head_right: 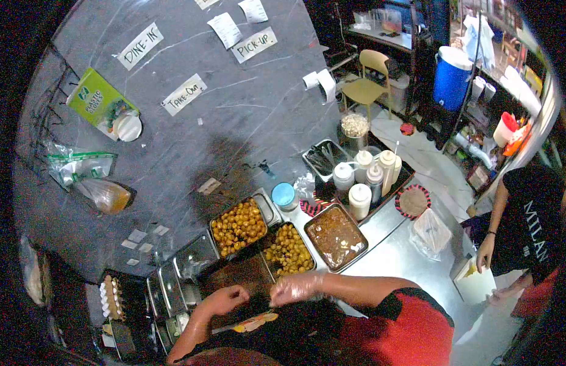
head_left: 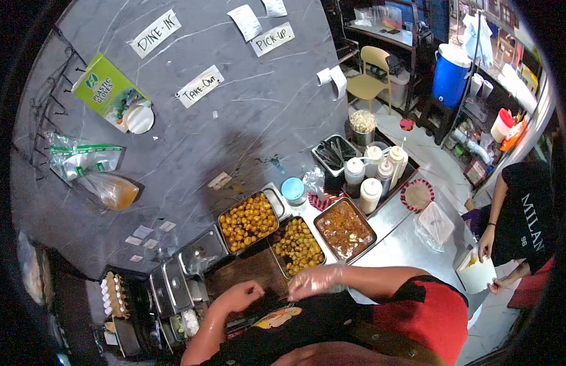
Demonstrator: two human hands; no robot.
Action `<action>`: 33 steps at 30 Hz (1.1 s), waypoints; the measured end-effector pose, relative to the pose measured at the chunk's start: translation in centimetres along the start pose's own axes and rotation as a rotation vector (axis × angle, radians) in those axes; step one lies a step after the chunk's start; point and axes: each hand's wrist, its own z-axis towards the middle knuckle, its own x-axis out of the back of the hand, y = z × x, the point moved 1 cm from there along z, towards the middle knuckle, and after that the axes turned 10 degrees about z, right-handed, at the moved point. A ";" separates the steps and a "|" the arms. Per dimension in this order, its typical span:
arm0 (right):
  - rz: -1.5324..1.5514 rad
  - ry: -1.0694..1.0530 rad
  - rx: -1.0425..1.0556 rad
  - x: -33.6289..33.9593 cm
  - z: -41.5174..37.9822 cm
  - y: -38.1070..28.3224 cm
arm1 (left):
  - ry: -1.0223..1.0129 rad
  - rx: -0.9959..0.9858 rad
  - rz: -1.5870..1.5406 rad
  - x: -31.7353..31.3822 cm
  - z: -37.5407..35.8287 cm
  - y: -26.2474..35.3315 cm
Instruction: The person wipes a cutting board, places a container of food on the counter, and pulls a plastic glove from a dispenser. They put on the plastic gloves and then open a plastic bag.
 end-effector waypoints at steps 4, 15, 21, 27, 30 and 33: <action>0.024 0.139 0.219 -2.9 0.1 3.2 | 0.046 0.158 -0.107 -1.8 -2.3 -4.9; 0.052 0.258 0.050 -3.3 -0.5 6.0 | 0.198 0.207 -0.134 -2.1 -9.2 -4.8; 0.196 0.534 -0.418 -3.2 0.8 1.6 | -0.153 0.498 -0.107 -2.9 -15.4 -7.9; 0.157 0.606 -0.282 -2.6 6.4 4.7 | 0.487 0.284 -0.560 -5.8 -10.6 -13.6; 0.277 0.601 -0.409 -2.7 9.8 4.0 | 0.949 0.450 -0.420 -6.0 -8.3 -17.3; 0.116 0.502 -0.485 -3.0 13.0 4.1 | 1.067 0.750 -0.432 -2.7 -6.5 -21.1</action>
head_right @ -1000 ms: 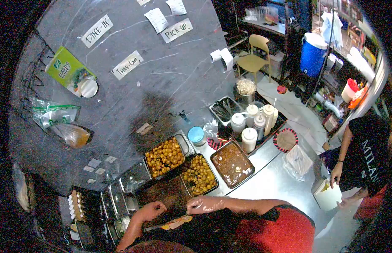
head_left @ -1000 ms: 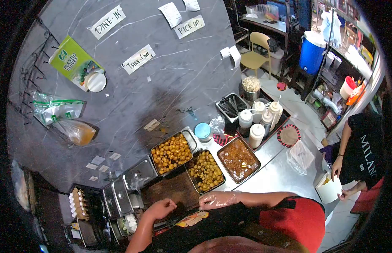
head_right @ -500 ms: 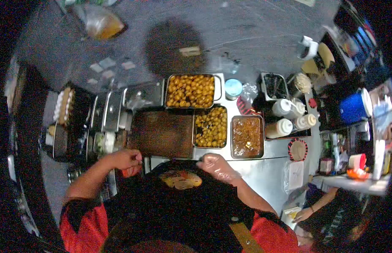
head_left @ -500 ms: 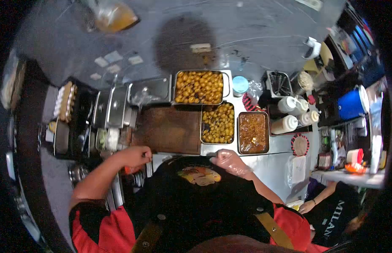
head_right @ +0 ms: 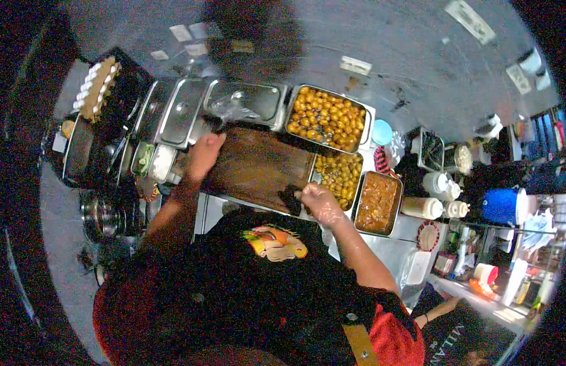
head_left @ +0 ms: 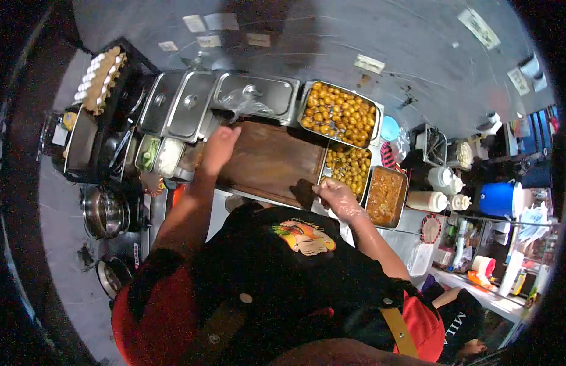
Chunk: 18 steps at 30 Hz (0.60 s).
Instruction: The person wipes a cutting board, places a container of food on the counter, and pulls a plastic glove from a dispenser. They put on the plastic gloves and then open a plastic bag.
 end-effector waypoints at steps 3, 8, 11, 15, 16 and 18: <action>-0.161 -0.069 -0.035 -2.4 2.2 -1.9 | 0.064 0.048 -0.044 -2.4 7.4 -1.6; -0.252 -0.105 0.036 -6.3 5.5 -4.9 | 0.016 -0.040 -0.309 -5.5 12.0 -3.8; -0.058 -0.057 0.044 -7.6 8.9 -5.2 | -0.056 -0.145 -0.528 -2.9 10.4 -4.6; -0.435 0.275 0.252 -13.1 11.8 -12.0 | -0.198 -0.208 -0.827 1.1 7.0 -6.3; -0.490 0.184 0.421 -13.4 13.8 -10.8 | -0.206 -0.270 -1.037 1.6 6.2 -7.0; -0.049 0.085 -0.005 -15.2 18.1 -7.9 | -0.144 -0.378 -0.905 1.8 5.2 -8.5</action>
